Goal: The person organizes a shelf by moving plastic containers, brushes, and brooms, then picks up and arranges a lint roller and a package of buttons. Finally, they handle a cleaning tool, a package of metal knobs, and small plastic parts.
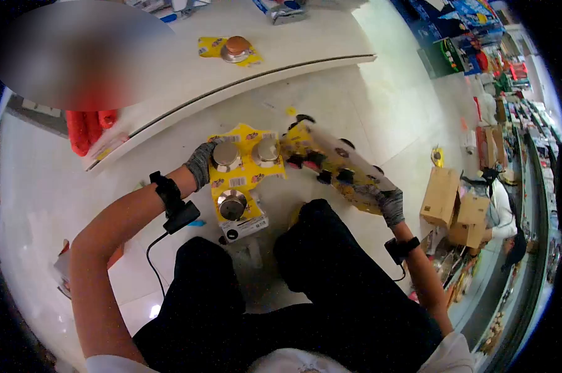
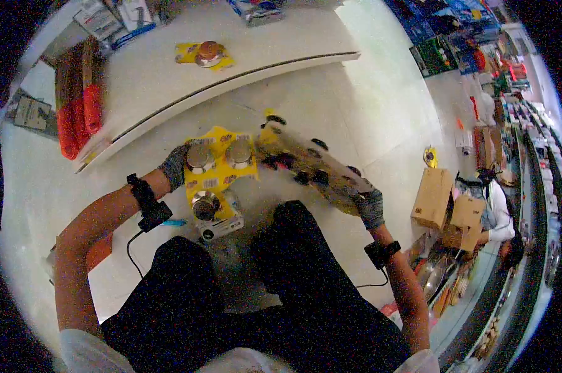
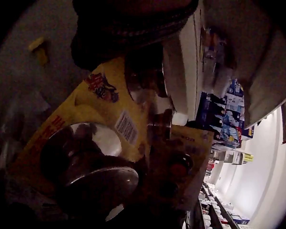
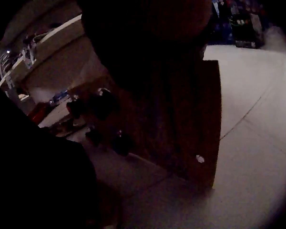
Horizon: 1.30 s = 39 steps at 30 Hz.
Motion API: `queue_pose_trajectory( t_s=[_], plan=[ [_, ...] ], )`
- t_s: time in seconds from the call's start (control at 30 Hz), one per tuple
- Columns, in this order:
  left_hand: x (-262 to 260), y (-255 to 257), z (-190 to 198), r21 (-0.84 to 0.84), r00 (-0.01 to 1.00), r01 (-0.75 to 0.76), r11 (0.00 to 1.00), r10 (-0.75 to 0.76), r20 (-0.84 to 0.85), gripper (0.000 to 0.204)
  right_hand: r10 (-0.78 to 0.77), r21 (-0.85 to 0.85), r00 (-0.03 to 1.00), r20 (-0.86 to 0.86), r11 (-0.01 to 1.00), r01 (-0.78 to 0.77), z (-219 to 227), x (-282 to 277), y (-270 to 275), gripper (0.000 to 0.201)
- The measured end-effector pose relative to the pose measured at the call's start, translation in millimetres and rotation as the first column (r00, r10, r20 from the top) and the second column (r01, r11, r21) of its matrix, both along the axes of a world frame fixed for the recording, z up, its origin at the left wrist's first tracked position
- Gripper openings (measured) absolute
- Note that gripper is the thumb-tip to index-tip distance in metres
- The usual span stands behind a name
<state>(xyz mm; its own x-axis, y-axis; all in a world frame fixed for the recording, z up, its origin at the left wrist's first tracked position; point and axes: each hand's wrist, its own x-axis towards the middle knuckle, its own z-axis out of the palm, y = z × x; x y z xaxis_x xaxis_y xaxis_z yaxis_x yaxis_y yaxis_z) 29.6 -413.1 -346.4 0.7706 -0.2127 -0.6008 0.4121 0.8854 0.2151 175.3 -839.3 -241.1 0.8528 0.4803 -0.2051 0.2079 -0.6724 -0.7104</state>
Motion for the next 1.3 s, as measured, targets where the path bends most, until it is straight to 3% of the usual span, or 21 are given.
queue_pose_trajectory(
  t_s=[0.03,0.07,0.17,0.2,0.3,0.33,0.43,0.5,0.57,0.6,0.7,0.73,0.83,0.93,1.07,1.17,1.3],
  plan=[
    [3,-3,-1,-0.004,1.0,-0.002,1.0,0.002,-0.029,0.032,-0.036,0.06,0.993,-0.115,0.997,0.043,13,1,6,0.04],
    [5,-4,-5,0.0,0.999,-0.009,1.0,0.009,-0.048,0.032,-0.027,0.322,0.988,-0.153,0.944,0.076,13,-4,19,0.046],
    [2,3,13,-0.166,0.962,0.163,0.973,-0.119,0.244,0.033,-0.138,0.201,0.968,0.211,0.975,0.096,15,-4,31,0.054],
    [0,2,11,-0.122,0.98,0.124,0.985,-0.102,0.169,0.034,-0.123,0.279,0.953,0.276,0.959,0.043,20,-4,41,0.056],
    [-5,1,11,0.005,0.999,0.052,0.999,-0.053,0.004,0.035,0.167,-0.083,0.912,0.375,0.986,-0.147,36,7,40,0.055],
    [-5,1,11,0.035,0.999,0.046,0.998,-0.045,-0.01,0.034,0.235,-0.186,0.868,0.438,0.968,-0.168,45,10,44,0.044],
    [-7,4,2,-0.021,0.999,0.04,0.999,-0.04,0.013,0.034,0.353,-0.408,0.875,0.332,0.89,-0.204,56,32,43,0.036],
    [-9,4,-3,-0.065,1.0,0.03,0.997,-0.03,0.01,0.034,0.425,-0.453,0.887,0.178,0.836,-0.31,58,35,47,0.032],
    [-10,3,-3,-0.06,1.0,0.006,0.998,-0.008,-0.03,0.035,0.473,-0.439,0.877,0.089,0.809,-0.391,54,31,54,0.031],
    [-11,3,-2,-0.058,0.999,-0.012,0.998,0.01,-0.04,0.034,0.426,-0.425,0.905,0.009,0.821,-0.382,66,25,65,0.031],
    [-12,4,-4,-0.062,0.998,-0.037,0.997,0.034,-0.051,0.033,0.479,-0.196,0.875,-0.073,0.853,-0.483,78,6,82,0.033],
    [-11,5,-10,-0.068,0.999,-0.023,0.997,0.02,-0.039,0.033,0.555,-0.21,0.831,-0.036,0.809,-0.549,82,0,88,0.033],
    [-11,3,-13,-0.049,0.998,-0.022,0.999,0.02,-0.052,0.033,0.528,-0.142,0.824,-0.204,0.817,-0.558,78,-13,90,0.034],
    [-11,4,-18,-0.035,0.998,-0.041,0.999,0.039,-0.055,0.033,0.557,-0.165,0.801,-0.218,0.788,-0.593,83,-16,99,0.032],
    [-8,4,-30,-0.106,0.996,-0.03,0.994,0.021,-0.081,0.036,0.661,-0.328,0.747,-0.07,0.692,-0.643,65,-14,92,0.03],
    [-10,7,-37,-0.05,0.991,-0.032,0.998,0.025,-0.135,0.036,0.539,-0.476,0.841,-0.056,0.726,-0.497,52,-28,95,0.03],
    [-14,7,-43,-0.04,0.999,0.0,0.999,-0.001,-0.034,0.033,0.349,-0.366,0.932,-0.093,0.859,-0.358,54,-47,102,0.039]
  ],
)
